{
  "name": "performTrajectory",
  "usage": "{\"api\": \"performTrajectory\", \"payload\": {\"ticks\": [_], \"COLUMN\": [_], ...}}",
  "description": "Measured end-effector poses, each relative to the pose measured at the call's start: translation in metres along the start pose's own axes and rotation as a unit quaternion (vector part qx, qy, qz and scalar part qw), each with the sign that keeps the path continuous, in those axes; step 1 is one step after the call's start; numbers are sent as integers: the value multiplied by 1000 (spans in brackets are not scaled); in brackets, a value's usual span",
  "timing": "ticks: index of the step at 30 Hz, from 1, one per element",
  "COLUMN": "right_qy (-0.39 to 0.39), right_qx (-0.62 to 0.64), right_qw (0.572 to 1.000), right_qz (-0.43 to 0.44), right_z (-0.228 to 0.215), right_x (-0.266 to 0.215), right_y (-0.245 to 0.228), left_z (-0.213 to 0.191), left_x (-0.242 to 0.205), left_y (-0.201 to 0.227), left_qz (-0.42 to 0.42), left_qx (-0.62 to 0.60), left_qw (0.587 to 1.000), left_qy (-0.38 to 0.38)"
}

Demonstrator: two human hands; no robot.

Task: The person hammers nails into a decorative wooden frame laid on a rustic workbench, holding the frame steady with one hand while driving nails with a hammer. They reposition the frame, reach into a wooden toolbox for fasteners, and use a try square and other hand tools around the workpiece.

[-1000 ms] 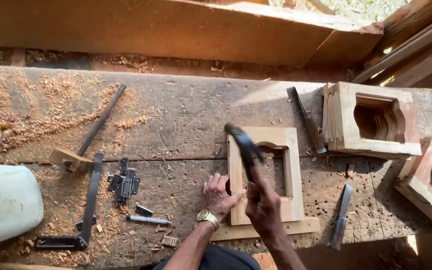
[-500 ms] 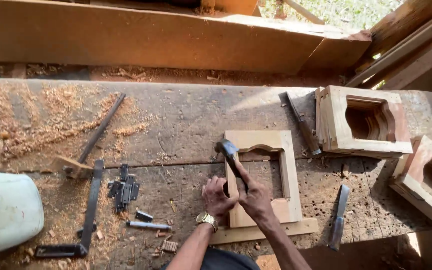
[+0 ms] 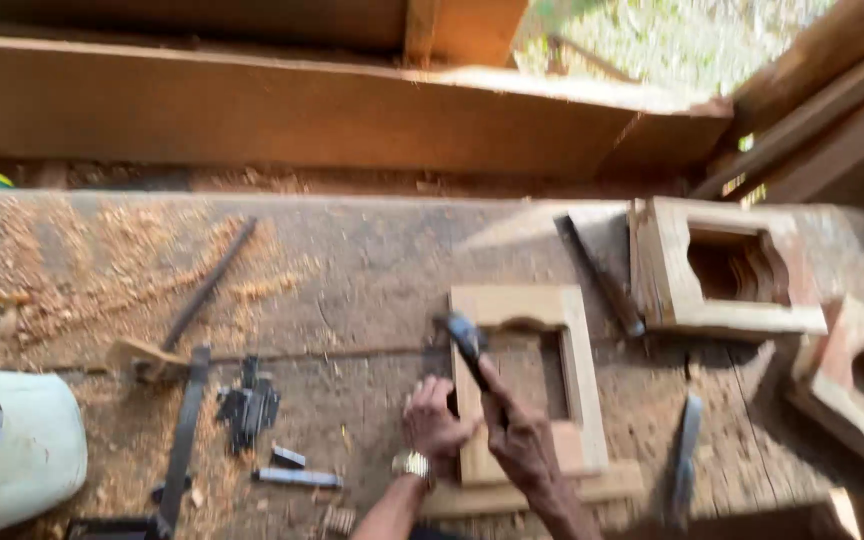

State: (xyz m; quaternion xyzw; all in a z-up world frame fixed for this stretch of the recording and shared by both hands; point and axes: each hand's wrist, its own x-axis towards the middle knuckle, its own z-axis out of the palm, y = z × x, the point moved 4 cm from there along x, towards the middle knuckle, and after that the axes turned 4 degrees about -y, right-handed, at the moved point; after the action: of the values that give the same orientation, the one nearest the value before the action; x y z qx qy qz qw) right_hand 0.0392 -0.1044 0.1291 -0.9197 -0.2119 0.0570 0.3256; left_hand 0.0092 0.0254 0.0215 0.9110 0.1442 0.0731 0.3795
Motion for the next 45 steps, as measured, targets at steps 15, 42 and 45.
{"api": "performTrajectory", "payload": {"ticks": [15, 42, 45], "right_qy": [116, 169, 163], "right_qx": [113, -26, -99], "right_qw": [972, 867, 870], "right_qz": [170, 468, 456], "right_z": [-13, -80, -65], "right_x": [-65, -145, -139], "right_y": [43, 144, 186], "left_z": [-24, 23, -7], "left_x": [57, 41, 35], "left_y": [37, -35, -19], "left_qz": [-156, -108, -154], "left_qx": [64, 86, 40], "left_qw": [963, 980, 965], "left_qy": [-211, -145, -208]}}
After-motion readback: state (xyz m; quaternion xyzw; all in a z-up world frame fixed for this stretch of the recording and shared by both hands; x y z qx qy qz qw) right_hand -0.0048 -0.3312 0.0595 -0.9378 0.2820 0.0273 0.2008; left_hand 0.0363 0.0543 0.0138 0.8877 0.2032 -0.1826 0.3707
